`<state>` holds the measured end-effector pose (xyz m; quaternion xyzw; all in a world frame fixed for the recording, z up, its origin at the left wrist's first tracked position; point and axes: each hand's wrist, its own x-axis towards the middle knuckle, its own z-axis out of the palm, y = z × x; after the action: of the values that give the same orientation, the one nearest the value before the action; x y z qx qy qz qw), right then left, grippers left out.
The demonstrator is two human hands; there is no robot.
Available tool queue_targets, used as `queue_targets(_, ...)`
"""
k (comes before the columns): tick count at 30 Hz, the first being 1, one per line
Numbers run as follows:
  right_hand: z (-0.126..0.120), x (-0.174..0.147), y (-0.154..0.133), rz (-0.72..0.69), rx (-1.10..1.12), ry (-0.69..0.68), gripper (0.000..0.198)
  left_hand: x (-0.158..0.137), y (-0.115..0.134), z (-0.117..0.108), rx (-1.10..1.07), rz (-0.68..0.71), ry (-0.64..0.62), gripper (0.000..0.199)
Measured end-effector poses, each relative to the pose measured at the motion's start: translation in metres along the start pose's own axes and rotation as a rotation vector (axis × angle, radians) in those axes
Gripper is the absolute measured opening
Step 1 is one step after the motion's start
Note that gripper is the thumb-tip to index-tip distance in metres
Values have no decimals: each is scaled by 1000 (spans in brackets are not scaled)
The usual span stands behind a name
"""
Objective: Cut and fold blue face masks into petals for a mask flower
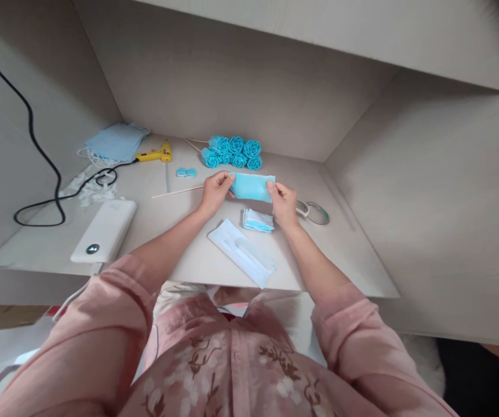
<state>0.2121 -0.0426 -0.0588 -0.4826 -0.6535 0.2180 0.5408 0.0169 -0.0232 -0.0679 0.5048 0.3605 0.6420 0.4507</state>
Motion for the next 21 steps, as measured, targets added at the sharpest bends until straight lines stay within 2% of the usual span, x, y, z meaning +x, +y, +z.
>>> queue_targets(12, -5, 1, 6, -44, -81, -30, 62, 3, -3, 2, -13, -10, 27, 20)
queue_targets(21, -6, 0, 15, -41, -94, -15, 61, 4, -9, 5, -30, -6, 3, 21)
